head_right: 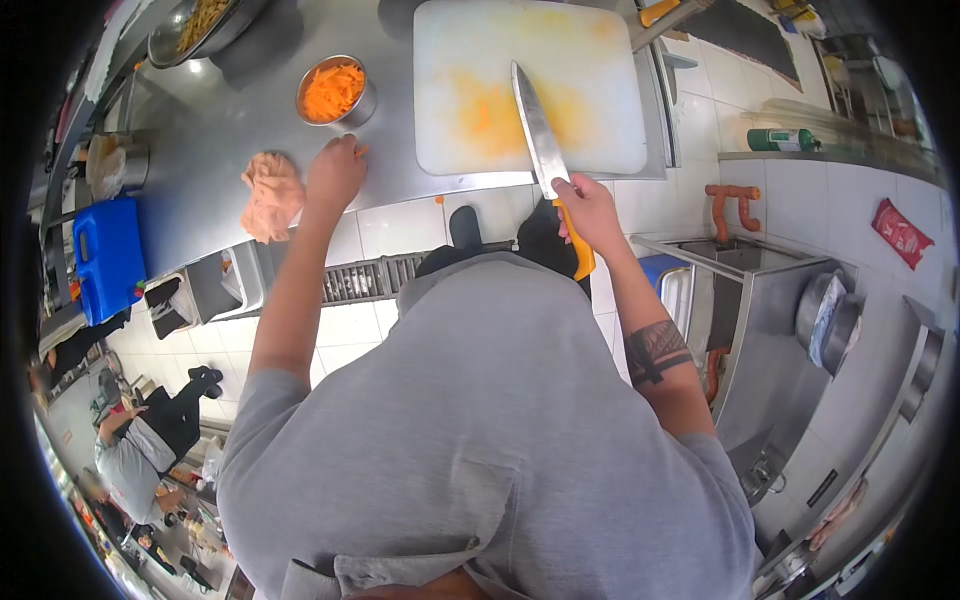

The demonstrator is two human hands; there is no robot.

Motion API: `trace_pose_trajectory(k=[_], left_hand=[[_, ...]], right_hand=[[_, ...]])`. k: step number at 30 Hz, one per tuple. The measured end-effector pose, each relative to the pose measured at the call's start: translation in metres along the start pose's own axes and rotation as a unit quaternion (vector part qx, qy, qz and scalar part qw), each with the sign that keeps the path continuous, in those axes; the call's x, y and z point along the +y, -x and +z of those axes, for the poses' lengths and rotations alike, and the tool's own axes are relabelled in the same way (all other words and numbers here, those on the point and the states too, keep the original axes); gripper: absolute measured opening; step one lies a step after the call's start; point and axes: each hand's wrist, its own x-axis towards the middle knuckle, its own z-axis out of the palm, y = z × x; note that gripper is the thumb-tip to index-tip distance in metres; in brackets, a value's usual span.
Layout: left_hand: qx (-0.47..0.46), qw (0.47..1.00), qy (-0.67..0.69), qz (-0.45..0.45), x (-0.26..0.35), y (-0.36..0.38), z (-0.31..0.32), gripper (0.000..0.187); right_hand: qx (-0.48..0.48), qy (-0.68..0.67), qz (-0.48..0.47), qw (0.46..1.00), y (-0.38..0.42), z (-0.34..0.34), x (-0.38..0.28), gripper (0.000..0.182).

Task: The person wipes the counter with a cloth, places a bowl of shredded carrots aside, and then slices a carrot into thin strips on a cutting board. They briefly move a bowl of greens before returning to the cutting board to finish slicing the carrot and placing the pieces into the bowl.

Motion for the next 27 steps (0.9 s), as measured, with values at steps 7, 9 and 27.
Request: trace_pose_trajectory(k=[7,9,27], left_hand=[[-0.045,0.999,-0.020,-0.023,0.018,-0.014,0.004,0.026],[-0.050,0.998,-0.009,-0.038,0.025,-0.016,0.000,0.025],[0.081,0.954,0.284,0.044,0.151,-0.027,0.039,0.043]], right_hand=[[-0.053,-0.017,-0.003,0.998,-0.001,0.001,0.007,0.032],[-0.064,-0.021,-0.005,0.998,0.000,0.005,0.008,0.032],[-0.122,-0.040,0.028,0.991,0.004,0.036,0.006,0.033]])
